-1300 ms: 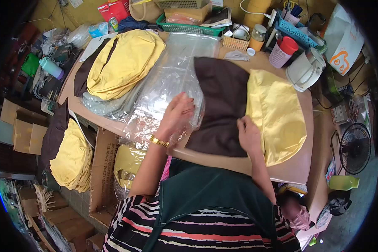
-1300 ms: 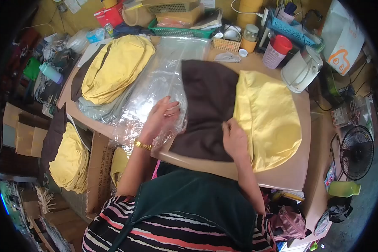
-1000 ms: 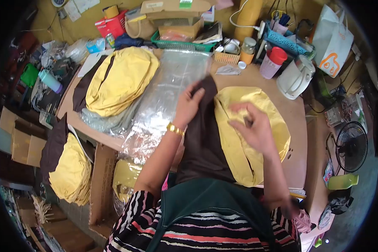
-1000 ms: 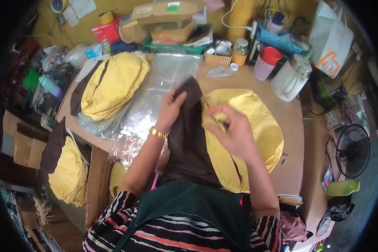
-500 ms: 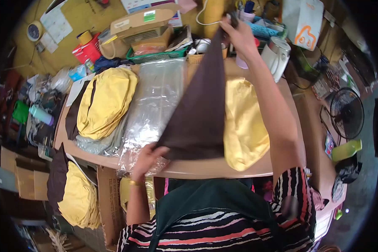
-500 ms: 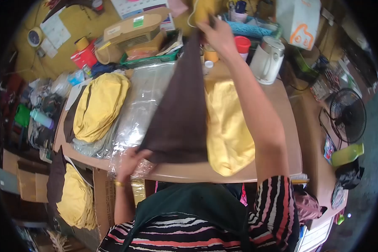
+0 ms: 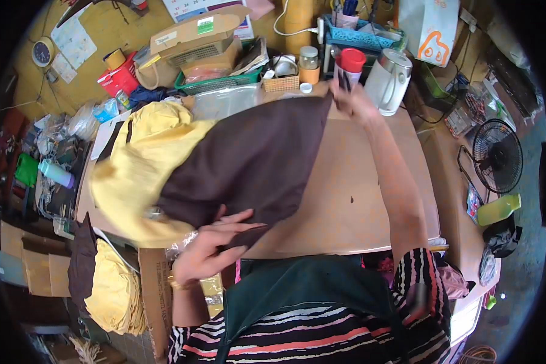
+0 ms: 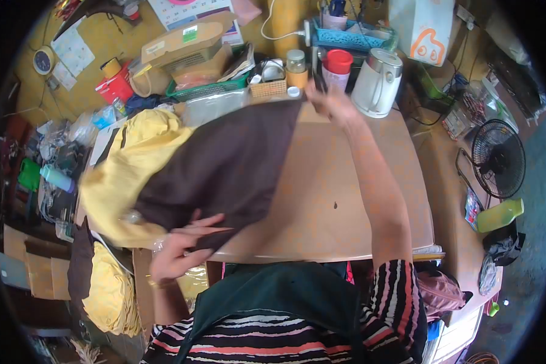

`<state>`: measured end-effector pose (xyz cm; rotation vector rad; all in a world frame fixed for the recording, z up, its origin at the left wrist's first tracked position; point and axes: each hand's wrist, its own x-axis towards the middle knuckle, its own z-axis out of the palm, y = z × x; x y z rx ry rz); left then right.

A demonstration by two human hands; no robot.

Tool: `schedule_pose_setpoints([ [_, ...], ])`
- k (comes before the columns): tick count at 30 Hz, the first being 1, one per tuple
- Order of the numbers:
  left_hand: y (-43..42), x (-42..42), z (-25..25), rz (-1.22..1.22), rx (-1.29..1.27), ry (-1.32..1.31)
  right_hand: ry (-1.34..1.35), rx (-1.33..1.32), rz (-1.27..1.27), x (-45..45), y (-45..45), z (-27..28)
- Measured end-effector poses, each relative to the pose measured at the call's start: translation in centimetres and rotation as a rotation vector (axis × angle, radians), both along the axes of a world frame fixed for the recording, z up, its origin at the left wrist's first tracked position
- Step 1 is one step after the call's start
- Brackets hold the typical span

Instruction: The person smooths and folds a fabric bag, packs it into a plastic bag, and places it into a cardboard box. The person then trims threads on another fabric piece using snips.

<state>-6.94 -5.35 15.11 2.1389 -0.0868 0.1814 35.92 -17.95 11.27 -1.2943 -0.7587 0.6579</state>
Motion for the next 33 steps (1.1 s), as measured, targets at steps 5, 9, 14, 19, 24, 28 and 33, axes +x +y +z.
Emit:
schedule_pose_setpoints([
  [5,-2.0,0.4,-11.3,-0.037,0.007,0.178,-0.661,-0.479,-0.287,2.7,-1.5,-12.6],
  [9,-4.4,0.8,-11.9,0.168,0.139,0.051,-0.957,-0.807,-0.6,-0.3,-1.6,-11.1],
  [14,-5.3,2.1,-13.5,0.292,0.36,0.219,-1.115,-0.37,-0.606,-3.4,1.5,-13.7],
  [19,-3.9,2.9,-10.0,0.192,-0.231,0.049,-0.031,-0.292,-0.113,-5.5,1.5,-10.7],
  [24,-4.2,5.5,-9.4,0.3,-0.64,0.127,-0.013,0.002,0.429,-16.4,-3.8,-6.0],
  [28,-5.8,6.7,-7.5,0.113,-0.298,0.091,-0.462,-0.146,0.233,-22.1,-5.3,-6.3],
  [33,-0.7,4.8,-7.9,0.737,-0.061,-0.171,-0.182,-0.238,0.231,-21.5,-8.8,-8.9],
])
